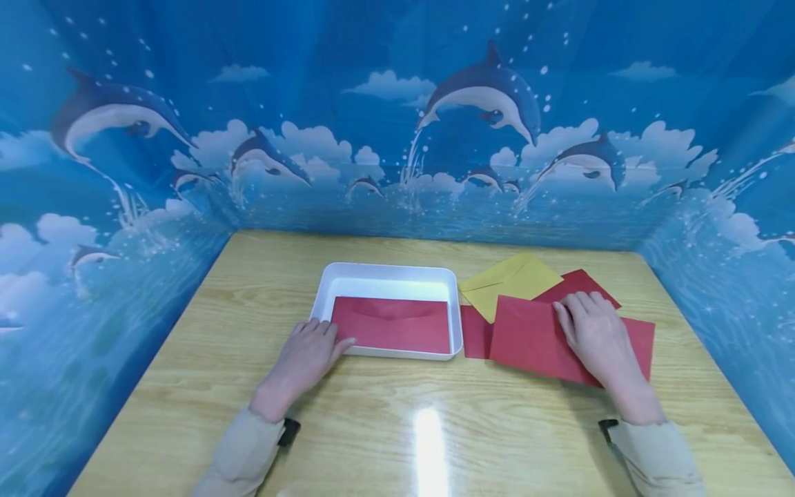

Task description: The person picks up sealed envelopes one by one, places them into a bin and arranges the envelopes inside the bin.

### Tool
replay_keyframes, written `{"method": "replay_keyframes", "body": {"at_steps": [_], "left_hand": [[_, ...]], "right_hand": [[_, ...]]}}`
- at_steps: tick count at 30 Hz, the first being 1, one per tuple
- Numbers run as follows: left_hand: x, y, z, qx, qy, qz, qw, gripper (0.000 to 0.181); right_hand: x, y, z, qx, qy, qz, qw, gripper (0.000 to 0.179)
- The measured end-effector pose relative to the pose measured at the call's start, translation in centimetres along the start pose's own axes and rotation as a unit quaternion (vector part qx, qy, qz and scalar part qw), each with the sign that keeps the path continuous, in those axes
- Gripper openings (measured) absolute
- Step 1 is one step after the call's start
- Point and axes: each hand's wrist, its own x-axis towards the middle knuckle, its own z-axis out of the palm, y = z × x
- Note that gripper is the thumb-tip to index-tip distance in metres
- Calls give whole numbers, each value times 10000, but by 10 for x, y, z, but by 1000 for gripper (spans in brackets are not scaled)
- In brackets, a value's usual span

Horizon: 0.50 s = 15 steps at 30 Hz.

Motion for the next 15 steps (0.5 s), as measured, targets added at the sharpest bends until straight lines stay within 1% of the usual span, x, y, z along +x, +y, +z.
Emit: {"method": "replay_keyframes", "body": {"at_steps": [3, 6, 10, 15], "left_hand": [[1, 0, -1, -2, 2, -11, 10000, 40], [1, 0, -1, 25, 0, -16, 10000, 40], [0, 0, -1, 51, 14, -16, 10000, 40], [-1, 0, -1, 46, 71, 25, 10000, 41]], "right_hand": [[9, -2, -4, -35, 95, -82, 9999, 15], [19, -8, -9, -108, 103, -23, 9999, 14], [36, -21, -13, -179, 163, -19, 9997, 13], [60, -40, -12, -112, 252, -120, 9995, 13]]}}
